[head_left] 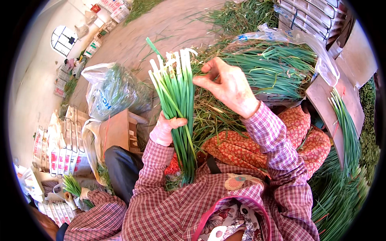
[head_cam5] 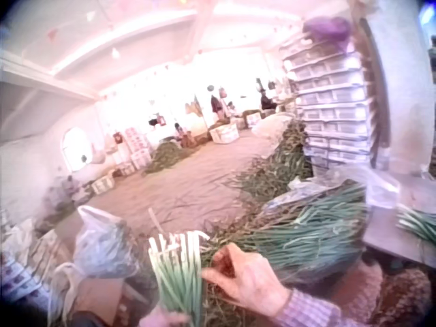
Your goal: The person sorts green onions by hand, peeling away outer layers, trimming the stalks, and organizing them into bundles.
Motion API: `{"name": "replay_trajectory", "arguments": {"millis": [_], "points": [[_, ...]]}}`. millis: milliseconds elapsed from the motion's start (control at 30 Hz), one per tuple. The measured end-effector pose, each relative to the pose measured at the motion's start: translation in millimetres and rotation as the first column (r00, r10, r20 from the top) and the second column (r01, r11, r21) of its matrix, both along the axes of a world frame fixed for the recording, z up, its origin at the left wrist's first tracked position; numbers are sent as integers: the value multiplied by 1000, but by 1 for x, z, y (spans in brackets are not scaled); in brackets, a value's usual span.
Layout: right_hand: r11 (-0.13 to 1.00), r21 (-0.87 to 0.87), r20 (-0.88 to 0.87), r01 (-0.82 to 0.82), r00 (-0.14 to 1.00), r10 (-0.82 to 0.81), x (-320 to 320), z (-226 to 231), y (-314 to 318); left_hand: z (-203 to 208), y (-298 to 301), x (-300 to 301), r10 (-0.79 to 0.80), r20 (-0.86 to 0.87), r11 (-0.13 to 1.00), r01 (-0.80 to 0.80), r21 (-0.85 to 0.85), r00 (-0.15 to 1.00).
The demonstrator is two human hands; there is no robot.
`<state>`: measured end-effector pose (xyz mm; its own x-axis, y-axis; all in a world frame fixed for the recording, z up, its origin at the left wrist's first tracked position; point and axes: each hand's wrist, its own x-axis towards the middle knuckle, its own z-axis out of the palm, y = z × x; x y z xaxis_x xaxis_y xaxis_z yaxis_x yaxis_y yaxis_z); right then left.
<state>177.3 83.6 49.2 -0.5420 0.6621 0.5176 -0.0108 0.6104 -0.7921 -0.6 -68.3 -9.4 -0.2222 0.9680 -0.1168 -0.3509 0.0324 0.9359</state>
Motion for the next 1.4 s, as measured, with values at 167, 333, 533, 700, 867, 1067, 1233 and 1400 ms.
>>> {"name": "replay_trajectory", "arguments": {"millis": [167, 333, 533, 700, 867, 1067, 1233, 1400], "points": [[998, 6, 23, 70, 997, -70, -11, -5, -4, -1, 4, 11, -18, -55, 1000, 19, 17, 998], [998, -57, -37, 31, 999, -33, -10, -9, -1, 3, 3, 10, -49, -5, 999, 49, -21, 999], [973, 169, -71, 155, 987, -145, -6, -9, 11, 5, 6, 4, -40, -124, 998, 34, -51, 991], [903, 365, -15, 225, 972, -237, 2, -5, 24, 4, 7, 5, -41, -206, 999, 33, -41, 978], [802, 471, -65, 368, 921, -384, 13, -4, 51, 9, 4, 6, -50, -225, 997, 36, -68, 973], [733, 559, 314, 389, 718, -621, 45, 1, 67, 7, -6, 3, -21, -53, 992, 14, -127, 998], [995, 18, 102, 94, 990, -95, 7, -8, 16, 1, 4, 17, 55, -134, 997, -63, -54, 989], [1000, -26, 44, 9, 999, -8, -5, -15, 8, 2, 4, 17, -42, -35, 998, 40, -39, 998]]}}
